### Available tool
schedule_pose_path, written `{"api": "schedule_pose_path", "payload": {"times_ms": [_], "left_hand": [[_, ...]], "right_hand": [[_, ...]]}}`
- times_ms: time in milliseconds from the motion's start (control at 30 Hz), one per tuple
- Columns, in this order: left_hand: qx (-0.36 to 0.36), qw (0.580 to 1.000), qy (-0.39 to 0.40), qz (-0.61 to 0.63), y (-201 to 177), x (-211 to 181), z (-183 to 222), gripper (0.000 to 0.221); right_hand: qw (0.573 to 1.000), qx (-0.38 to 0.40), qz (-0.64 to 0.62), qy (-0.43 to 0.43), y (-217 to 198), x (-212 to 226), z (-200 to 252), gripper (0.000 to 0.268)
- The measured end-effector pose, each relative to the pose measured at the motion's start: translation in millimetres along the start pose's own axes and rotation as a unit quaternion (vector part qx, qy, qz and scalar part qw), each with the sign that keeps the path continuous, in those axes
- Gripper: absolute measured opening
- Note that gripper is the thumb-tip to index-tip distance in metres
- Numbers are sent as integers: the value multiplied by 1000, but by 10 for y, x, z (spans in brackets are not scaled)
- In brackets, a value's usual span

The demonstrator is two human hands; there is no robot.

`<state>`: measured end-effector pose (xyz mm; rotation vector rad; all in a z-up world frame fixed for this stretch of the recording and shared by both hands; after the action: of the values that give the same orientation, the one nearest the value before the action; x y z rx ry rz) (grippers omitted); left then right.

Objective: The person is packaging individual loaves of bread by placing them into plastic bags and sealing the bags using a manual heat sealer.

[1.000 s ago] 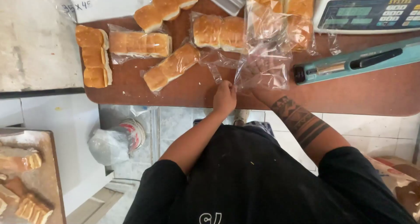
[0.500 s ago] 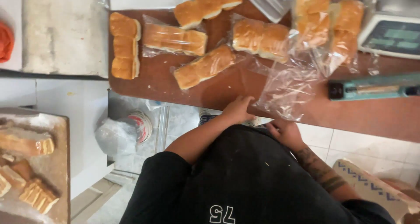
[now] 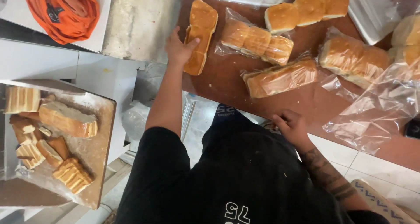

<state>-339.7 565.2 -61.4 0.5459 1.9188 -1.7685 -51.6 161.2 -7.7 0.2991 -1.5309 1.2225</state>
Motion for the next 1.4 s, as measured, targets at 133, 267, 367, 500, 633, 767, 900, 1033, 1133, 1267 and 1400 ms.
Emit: {"api": "schedule_pose_path", "payload": {"times_ms": [133, 267, 367, 500, 633, 767, 900, 1033, 1133, 1267, 1400], "left_hand": [[216, 949, -161, 166, 253, -36, 36, 108], [216, 954, -93, 185, 329, 50, 174, 116], [223, 954, -118, 160, 298, 121, 396, 121], [223, 953, -133, 159, 54, 75, 778, 122], [166, 945, -194, 204, -137, 202, 1010, 104], [142, 928, -249, 239, -125, 351, 1243, 101], [175, 889, -245, 344, -372, -364, 1579, 107], [275, 824, -162, 467, -255, -1348, 1976, 104], [352, 817, -47, 455, -73, -2060, 2509, 103], [457, 764, 132, 436, -85, -2948, 3436, 88], [484, 722, 237, 434, 604, -3006, 4278, 66]], "right_hand": [[982, 158, -96, 24, 983, 755, -484, 28], [963, 163, -159, 147, 1641, 1211, -943, 55], [949, 129, -104, 270, 2346, 247, -1287, 71], [951, 103, -142, 254, 2426, 978, -1222, 67], [943, 124, -136, 278, 2483, 999, -1017, 76], [955, 116, -225, 153, 2217, 1192, -911, 55], [920, 91, -352, 145, 1664, 1320, -825, 85], [909, 67, -404, 79, 932, 889, -667, 77], [882, -13, -468, 58, 225, 413, -413, 93], [830, -139, -539, 35, -751, -300, 305, 105], [801, -223, -552, 55, -1530, -1010, 1401, 105]]}}
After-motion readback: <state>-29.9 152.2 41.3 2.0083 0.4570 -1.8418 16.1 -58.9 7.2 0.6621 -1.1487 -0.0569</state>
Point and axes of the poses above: each hand's wrist, its own z-axis away from the middle knuckle, its own y-axis out of the palm, x = y × z, the point moved 10 cm from there along -z, towards the middle knuckle, and after that the axes turned 15 degrees about -x, right-handed, at the moved point
